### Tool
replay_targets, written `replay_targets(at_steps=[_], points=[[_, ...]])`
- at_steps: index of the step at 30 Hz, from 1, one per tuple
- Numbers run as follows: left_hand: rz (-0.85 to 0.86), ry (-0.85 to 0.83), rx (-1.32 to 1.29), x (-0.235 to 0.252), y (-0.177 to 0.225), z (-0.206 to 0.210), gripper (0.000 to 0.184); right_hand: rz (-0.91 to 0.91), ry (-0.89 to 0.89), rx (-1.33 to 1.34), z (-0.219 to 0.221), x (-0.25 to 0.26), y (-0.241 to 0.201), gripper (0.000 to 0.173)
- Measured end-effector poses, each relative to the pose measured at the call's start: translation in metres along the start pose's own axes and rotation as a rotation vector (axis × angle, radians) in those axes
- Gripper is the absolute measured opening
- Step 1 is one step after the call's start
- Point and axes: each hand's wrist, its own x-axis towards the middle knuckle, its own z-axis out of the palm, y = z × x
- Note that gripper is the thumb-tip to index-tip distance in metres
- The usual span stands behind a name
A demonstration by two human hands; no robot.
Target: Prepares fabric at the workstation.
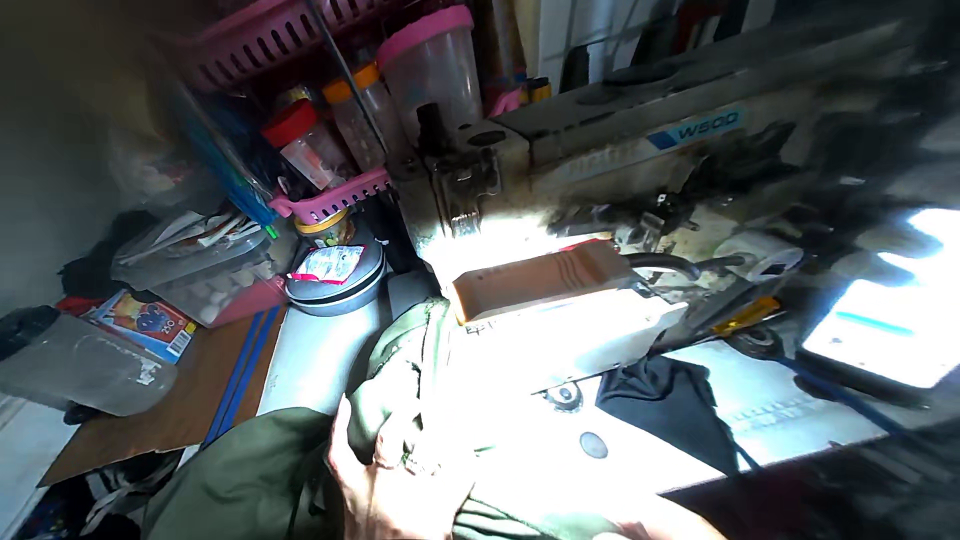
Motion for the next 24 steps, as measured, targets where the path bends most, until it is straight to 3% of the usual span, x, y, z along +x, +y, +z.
replay_targets(at_steps=[9,14,19,24], points=[[0.004,-0.043,0.008,0.032,-0.033,0.027,0.026,0.226,0.050,0.000,0.012,0.048,0.015,0.018],[0.046,-0.115,0.013,0.039,-0.041,0.027,0.025,0.166,0.062,-0.012,0.012,0.063,0.023,0.016],[0.079,-0.208,0.035,0.048,-0.046,0.021,0.043,0.150,0.061,-0.025,0.014,0.068,0.031,0.021],[0.052,-0.545,-0.062,0.086,-0.073,-0.020,0.068,0.128,0.038,0.005,0.014,0.093,0.030,0.024]])
